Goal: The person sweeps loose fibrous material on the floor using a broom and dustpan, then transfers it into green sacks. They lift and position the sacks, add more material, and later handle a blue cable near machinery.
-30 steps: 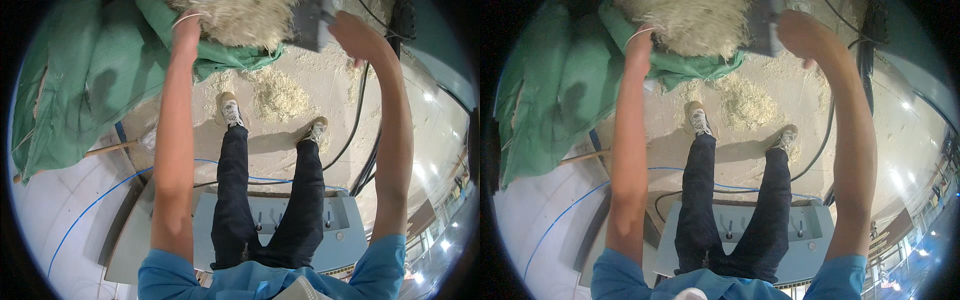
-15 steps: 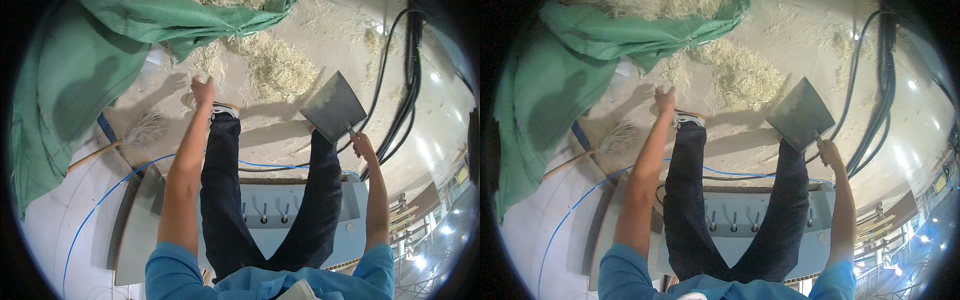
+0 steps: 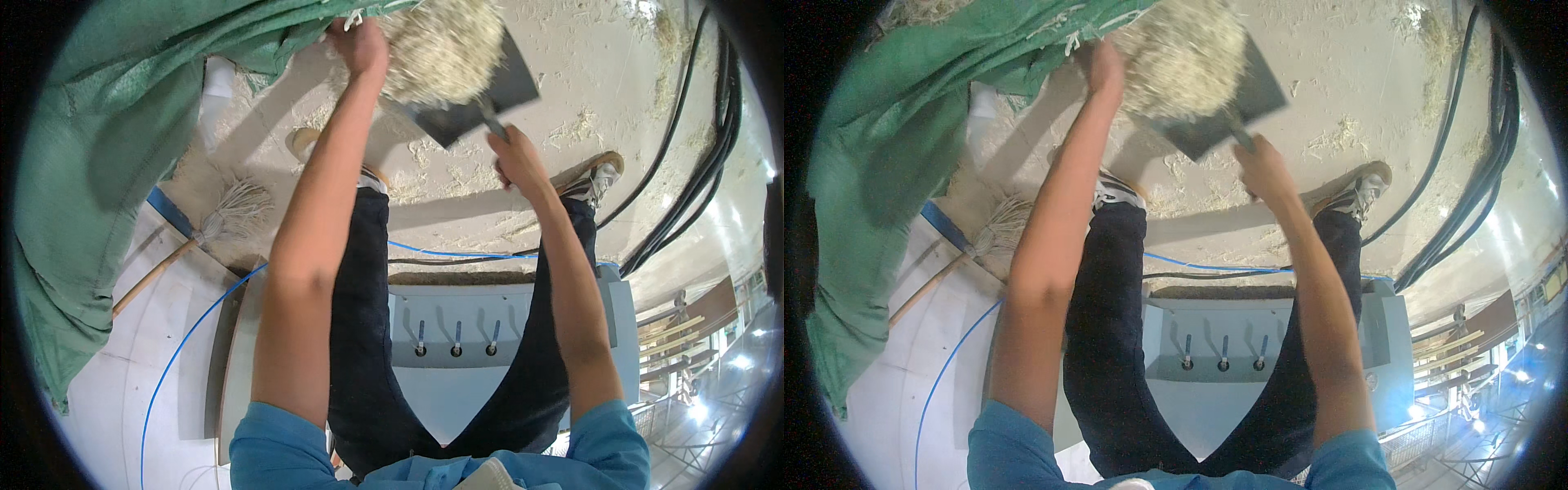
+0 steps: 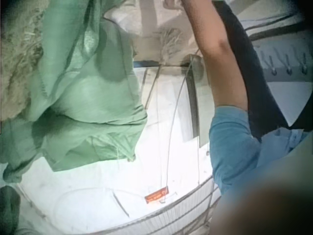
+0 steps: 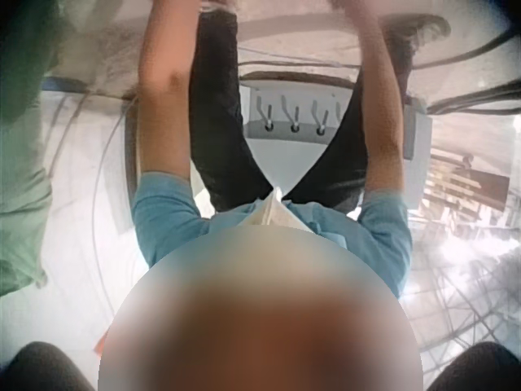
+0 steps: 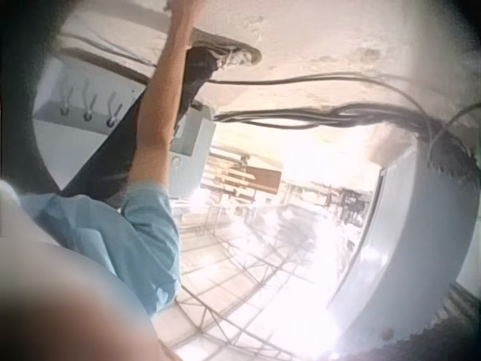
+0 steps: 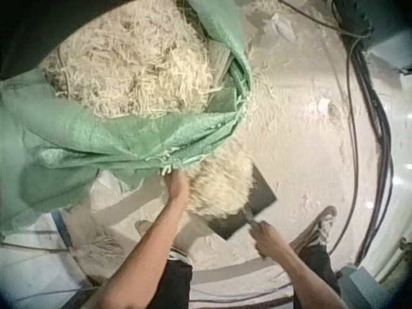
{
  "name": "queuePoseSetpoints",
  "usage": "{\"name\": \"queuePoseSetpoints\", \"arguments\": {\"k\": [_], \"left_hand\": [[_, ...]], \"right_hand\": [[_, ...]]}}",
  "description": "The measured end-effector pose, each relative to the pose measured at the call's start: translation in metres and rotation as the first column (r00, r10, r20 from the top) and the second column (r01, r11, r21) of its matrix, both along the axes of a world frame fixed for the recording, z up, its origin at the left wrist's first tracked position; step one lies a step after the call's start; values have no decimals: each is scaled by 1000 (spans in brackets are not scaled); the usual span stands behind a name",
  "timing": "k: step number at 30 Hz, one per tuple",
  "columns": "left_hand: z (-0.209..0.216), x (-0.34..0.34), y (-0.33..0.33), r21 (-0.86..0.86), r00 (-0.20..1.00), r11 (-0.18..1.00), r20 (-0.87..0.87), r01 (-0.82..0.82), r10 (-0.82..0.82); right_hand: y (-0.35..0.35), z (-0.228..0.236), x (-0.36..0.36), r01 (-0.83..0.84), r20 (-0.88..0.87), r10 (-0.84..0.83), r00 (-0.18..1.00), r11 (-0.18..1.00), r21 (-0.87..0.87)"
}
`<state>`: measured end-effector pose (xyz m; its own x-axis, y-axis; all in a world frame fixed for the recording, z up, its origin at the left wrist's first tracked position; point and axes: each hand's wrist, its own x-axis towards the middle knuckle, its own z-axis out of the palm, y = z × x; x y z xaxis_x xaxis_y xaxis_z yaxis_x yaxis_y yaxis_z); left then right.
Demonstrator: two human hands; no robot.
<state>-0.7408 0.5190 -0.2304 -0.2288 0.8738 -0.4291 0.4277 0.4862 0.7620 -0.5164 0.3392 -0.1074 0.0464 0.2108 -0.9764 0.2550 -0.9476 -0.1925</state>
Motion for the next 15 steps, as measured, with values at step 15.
{"name": "queuePoseSetpoints", "arguments": {"k": [15], "left_hand": [[119,92,-95,-316,930,897,-95,309,-354]], "right_hand": [[-26,33,18,191,-149,-162,975,960,205]]}}
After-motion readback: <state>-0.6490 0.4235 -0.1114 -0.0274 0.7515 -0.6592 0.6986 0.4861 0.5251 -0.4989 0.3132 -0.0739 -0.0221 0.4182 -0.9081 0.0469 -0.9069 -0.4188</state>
